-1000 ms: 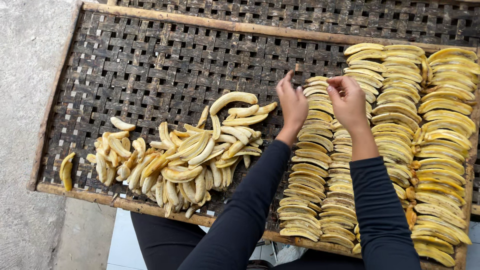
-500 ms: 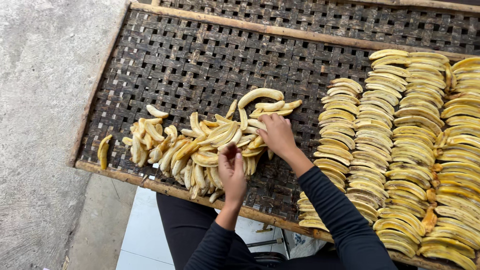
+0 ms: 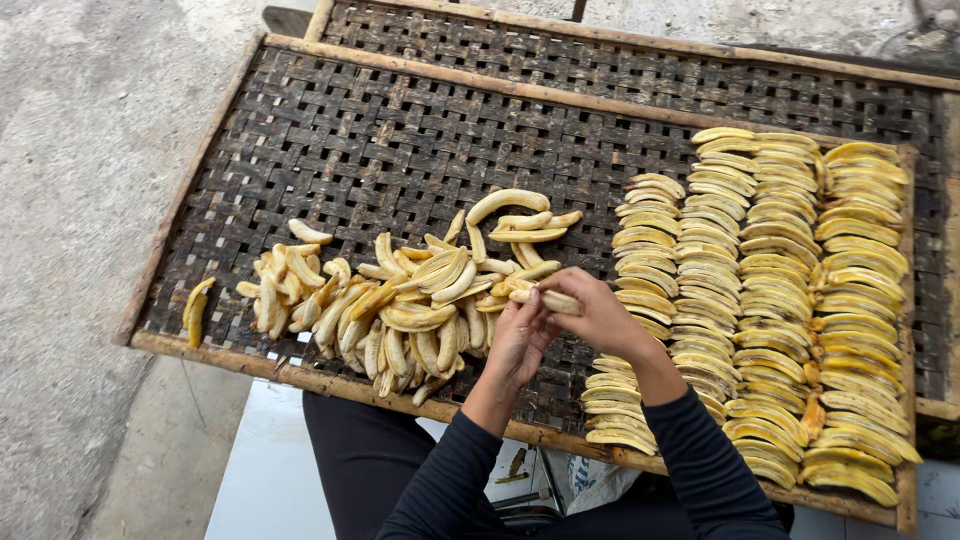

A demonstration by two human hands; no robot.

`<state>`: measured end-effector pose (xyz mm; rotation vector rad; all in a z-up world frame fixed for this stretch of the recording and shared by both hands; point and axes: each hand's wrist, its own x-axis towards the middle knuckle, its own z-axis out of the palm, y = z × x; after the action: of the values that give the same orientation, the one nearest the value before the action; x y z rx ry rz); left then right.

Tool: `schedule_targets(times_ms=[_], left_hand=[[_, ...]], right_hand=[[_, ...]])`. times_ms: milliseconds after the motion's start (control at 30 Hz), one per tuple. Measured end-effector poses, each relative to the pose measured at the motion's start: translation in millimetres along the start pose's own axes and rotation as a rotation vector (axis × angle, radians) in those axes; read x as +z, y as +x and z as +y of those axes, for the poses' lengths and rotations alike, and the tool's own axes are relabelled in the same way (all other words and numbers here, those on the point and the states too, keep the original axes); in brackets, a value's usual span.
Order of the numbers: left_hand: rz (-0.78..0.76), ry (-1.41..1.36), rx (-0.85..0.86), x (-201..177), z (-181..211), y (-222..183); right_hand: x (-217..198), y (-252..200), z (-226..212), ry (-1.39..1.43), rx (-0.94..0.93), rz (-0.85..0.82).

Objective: The person picks up banana slices from a pile and arranges them into neat, overlapping rows on a woven drying rack by hand.

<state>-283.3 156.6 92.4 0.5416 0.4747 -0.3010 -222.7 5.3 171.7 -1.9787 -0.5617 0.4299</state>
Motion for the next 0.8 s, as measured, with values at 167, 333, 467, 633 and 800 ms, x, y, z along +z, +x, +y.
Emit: schedule_targets(times_ms=[167,333,467,633,800], left_hand=[[-0.085,-0.062,-0.022,0,-29,39],[0.118,-0.099,-0.177,17,-30,91],[0.087,-0.296,-0.132,40,-17,142],[0.073,-0.086,0.053,56,-6,162],[0.032,0.068,0.070,62,-7,146]], right_hand=[[-26,-16,2,-0.014,0.072,0.079],[-47,8,45,0.233,0.182,0.210],[-87,53,104,0.468,0.244,0.383],[-158,117,197,0.294,0.398,0.589],[-192,134,268,-0.092,0.536,0.561]])
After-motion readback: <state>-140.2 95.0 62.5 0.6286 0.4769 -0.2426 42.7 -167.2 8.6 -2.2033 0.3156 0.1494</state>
